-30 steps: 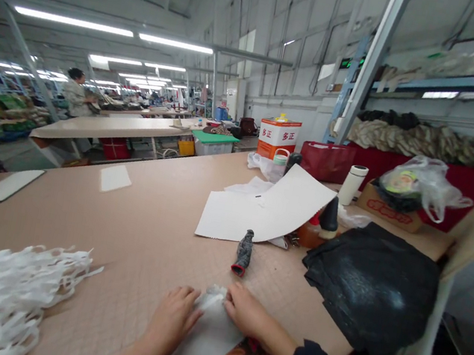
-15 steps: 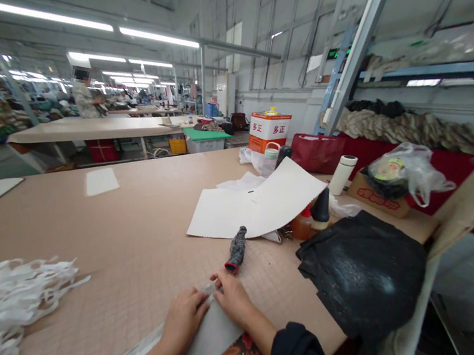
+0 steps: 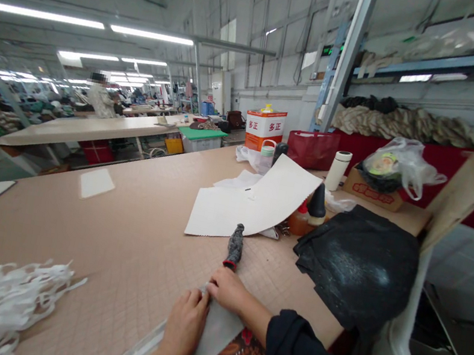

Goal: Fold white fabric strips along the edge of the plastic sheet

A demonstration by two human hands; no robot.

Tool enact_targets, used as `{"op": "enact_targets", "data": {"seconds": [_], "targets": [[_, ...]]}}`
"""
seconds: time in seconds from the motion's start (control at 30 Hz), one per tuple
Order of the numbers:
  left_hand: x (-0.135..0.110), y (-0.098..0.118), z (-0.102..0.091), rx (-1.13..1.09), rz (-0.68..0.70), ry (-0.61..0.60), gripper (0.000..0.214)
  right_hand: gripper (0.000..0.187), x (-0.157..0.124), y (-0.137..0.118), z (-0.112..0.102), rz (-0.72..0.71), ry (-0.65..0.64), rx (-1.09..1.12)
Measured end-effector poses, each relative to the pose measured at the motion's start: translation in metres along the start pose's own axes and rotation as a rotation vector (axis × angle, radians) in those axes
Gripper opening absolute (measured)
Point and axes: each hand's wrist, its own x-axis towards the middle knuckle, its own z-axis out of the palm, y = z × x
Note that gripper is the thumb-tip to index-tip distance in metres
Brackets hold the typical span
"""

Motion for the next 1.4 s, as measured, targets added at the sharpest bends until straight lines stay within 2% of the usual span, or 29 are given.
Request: {"op": "enact_targets", "data": {"seconds": [0.2,0.5,1.17,1.4], "targets": [[-0.001,0.0,-0.002,0.032,0.034,-0.012,0.03,0.012,0.008,0.0,0.001,0.059,-0.04,-0.038],[0.0,0.0,-0.005,0.02,0.042,-0.042,0.03,0.015,0.01,-0.003,-0.003,0.066,-0.091,-0.056],[0.002,-0.002,-0.009,0.006,0.044,-0.09,0.03,0.018,0.016,-0.003,-0.001,0.135,-0.1,-0.047],[0.001,-0.003,-0.004,0.002,0.028,-0.088,0.03,0.01,0.019,0.001,0.005,0.173,-0.094,-0.004]]}}
